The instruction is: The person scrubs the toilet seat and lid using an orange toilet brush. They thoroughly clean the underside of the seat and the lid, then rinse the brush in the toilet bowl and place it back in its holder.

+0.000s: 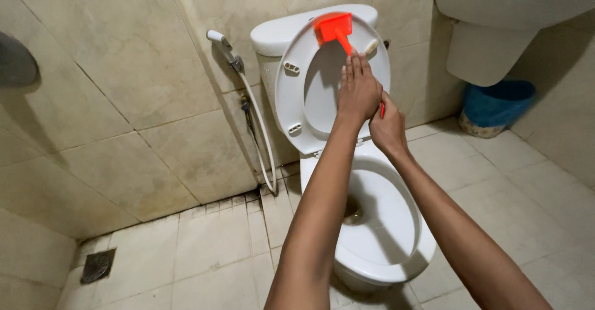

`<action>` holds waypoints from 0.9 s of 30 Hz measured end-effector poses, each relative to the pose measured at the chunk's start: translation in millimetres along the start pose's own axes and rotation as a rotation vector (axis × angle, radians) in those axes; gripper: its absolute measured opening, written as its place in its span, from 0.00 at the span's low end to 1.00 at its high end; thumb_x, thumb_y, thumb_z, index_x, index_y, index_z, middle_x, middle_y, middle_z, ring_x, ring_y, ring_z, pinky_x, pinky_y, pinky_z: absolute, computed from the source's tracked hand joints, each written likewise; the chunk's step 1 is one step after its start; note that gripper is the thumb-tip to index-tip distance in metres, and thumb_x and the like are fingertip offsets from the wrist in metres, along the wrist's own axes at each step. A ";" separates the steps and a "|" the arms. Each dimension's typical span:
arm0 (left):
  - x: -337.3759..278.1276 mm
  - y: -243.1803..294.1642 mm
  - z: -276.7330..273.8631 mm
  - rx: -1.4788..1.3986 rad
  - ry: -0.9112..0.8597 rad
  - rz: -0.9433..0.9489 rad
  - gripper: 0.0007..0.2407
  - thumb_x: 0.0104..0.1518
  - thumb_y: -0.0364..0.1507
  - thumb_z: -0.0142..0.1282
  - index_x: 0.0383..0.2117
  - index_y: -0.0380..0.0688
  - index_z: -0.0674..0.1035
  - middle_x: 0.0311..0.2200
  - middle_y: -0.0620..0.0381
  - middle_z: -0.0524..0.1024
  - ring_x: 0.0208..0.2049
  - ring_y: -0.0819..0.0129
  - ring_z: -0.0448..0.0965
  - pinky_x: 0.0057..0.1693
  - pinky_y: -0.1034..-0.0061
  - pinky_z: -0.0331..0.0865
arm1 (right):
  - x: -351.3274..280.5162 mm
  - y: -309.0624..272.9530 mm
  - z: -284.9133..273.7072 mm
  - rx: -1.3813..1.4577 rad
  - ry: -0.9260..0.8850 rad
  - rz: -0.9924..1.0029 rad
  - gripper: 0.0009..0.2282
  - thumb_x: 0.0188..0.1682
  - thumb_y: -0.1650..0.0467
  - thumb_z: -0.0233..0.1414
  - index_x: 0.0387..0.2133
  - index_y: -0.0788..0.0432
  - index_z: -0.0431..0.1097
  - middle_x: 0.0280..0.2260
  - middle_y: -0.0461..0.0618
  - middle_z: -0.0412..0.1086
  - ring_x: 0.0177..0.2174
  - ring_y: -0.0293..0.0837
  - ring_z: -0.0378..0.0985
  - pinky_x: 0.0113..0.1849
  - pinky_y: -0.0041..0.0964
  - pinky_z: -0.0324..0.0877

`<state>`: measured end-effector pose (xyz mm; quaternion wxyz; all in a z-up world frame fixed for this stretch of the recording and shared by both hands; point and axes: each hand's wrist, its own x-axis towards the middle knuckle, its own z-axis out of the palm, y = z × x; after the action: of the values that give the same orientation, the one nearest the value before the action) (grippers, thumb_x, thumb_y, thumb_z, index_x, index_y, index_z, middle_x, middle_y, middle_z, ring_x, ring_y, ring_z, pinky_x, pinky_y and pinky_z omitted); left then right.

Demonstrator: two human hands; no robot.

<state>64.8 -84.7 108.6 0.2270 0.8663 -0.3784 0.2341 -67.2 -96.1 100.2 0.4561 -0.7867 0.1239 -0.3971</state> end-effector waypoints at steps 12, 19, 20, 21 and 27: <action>-64.2 -6.6 -26.0 -0.207 0.218 -0.151 0.30 0.65 0.32 0.42 0.67 0.18 0.51 0.69 0.21 0.45 0.72 0.37 0.48 0.74 0.54 0.45 | -21.8 -48.0 -21.9 -0.509 -0.240 0.014 0.21 0.55 0.64 0.43 0.63 0.42 0.63 0.29 0.67 0.75 0.34 0.69 0.77 0.39 0.61 0.69; -12.4 -2.2 -1.2 -0.284 0.184 -0.032 0.29 0.66 0.32 0.41 0.68 0.20 0.50 0.70 0.23 0.44 0.73 0.37 0.45 0.75 0.56 0.44 | -7.8 -22.9 -19.6 -0.462 -0.040 0.043 0.19 0.59 0.62 0.41 0.64 0.45 0.62 0.33 0.68 0.75 0.37 0.69 0.78 0.42 0.63 0.69; -5.6 1.3 1.9 -0.264 0.112 0.008 0.30 0.65 0.33 0.41 0.67 0.21 0.50 0.70 0.24 0.44 0.73 0.38 0.44 0.74 0.56 0.42 | -8.1 -23.1 -18.3 -0.435 -0.013 0.104 0.18 0.60 0.63 0.41 0.63 0.46 0.63 0.37 0.68 0.75 0.39 0.70 0.77 0.43 0.64 0.68; 1.7 5.7 5.6 -0.246 0.037 0.048 0.31 0.64 0.35 0.42 0.67 0.22 0.50 0.70 0.26 0.43 0.72 0.39 0.43 0.73 0.56 0.41 | -7.9 -23.4 -17.7 -0.409 0.013 0.166 0.18 0.61 0.63 0.40 0.62 0.47 0.64 0.40 0.67 0.75 0.42 0.71 0.76 0.44 0.64 0.67; 4.2 16.1 19.7 -0.163 -0.026 0.018 0.29 0.63 0.32 0.40 0.67 0.25 0.52 0.71 0.30 0.44 0.73 0.42 0.44 0.73 0.57 0.41 | -4.2 -11.7 -17.9 -0.171 -0.013 0.152 0.22 0.55 0.69 0.41 0.65 0.50 0.58 0.47 0.67 0.73 0.47 0.64 0.77 0.47 0.56 0.69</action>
<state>59.7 -108.1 98.9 0.2899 0.8444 -0.4071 0.1933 -85.0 -98.4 112.4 0.4169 -0.8136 0.2136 -0.3444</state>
